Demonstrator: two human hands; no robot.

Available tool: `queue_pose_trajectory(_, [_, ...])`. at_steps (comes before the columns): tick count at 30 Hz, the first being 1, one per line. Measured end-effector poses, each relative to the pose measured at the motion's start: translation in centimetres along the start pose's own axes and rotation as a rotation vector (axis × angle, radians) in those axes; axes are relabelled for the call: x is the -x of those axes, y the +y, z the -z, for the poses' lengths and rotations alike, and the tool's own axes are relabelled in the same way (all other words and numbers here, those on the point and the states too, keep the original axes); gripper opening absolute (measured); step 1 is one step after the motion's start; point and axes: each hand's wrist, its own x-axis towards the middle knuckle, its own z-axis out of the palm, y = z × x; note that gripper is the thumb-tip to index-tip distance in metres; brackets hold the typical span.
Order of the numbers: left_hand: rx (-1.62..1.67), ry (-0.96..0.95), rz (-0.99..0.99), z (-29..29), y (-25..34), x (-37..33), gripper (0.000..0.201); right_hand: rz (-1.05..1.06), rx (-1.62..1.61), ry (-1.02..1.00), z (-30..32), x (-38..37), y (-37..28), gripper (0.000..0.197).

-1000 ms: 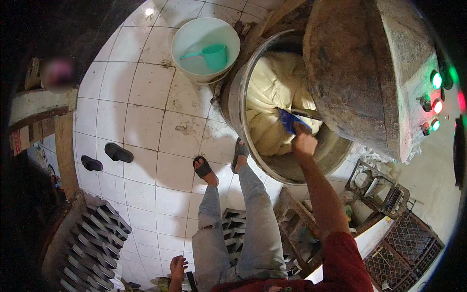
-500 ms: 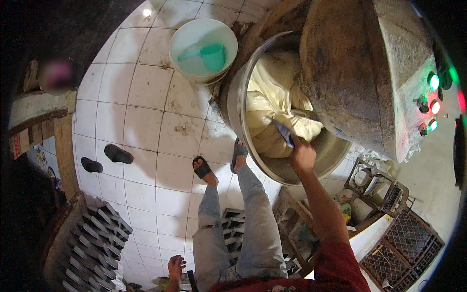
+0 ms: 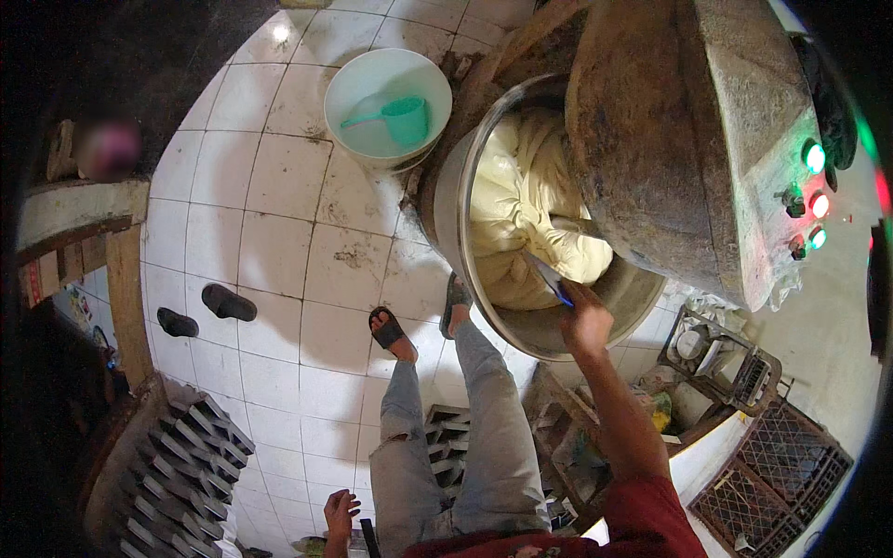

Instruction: The person operates a large industrial dough mixer, using a green scoop to add water and a blue scraper to fold the dough inside the rotating bowl. They also retrieve baking trays from a rack and add a yellow ingredient from a box into the mixer.

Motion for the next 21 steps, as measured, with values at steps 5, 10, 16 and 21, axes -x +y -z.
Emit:
queue_pose_trajectory(5, [-0.022, -0.021, 0.042, 0.0, -2.0, -1.9, 0.024, -0.162, 0.107, 0.133, -1.2, -3.1, 6.4, 0.048])
queue_pose_trajectory(10, [-0.030, 0.011, 0.023, -0.7, -2.5, -2.0, 0.025, -0.093, 0.076, -0.049, -3.6, -1.6, 1.1, 0.049])
queue_pose_trajectory(16, [0.016, -0.015, 0.020, 0.1, -2.9, -1.3, 0.027, -0.117, 0.046, 0.167, 2.2, -0.6, 3.3, 0.045])
queue_pose_trajectory(21, [-0.053, -0.003, 0.008, 0.1, -2.7, -3.1, 0.026, -0.093, 0.231, -0.024, -6.2, -4.3, 2.7, 0.042])
